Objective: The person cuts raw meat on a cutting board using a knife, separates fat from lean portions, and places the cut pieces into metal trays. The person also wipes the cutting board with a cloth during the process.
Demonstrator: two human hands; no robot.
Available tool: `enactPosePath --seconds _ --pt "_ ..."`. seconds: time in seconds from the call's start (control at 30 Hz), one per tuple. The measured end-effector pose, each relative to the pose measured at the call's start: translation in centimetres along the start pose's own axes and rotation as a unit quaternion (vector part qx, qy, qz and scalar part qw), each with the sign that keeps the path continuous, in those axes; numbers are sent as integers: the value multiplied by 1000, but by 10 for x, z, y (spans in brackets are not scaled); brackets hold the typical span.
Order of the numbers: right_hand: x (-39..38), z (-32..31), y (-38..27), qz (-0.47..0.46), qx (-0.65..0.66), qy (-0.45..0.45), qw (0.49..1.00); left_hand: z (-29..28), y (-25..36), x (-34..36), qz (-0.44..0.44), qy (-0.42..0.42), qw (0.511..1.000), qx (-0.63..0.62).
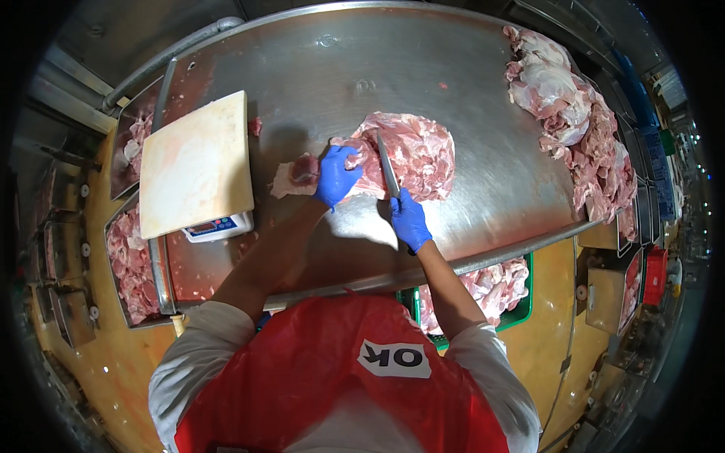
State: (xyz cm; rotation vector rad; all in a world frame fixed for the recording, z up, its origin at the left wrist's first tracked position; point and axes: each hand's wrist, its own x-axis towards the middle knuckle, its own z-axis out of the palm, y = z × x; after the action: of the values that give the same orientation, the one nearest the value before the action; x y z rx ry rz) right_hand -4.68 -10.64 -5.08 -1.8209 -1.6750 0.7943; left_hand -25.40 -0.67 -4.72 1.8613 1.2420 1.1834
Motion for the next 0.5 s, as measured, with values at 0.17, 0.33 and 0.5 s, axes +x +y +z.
enactPosePath --seconds 0.17,0.33,0.5 --pt "-1 2 8 -39 -3 -76 996 5 -17 5 9 60 998 -4" --pt "26 10 1 -77 -7 -144 986 0 -2 2 -43 57 997 19" --pt "83 45 -41 -119 -92 -146 978 -4 -12 -11 5 102 995 -4"
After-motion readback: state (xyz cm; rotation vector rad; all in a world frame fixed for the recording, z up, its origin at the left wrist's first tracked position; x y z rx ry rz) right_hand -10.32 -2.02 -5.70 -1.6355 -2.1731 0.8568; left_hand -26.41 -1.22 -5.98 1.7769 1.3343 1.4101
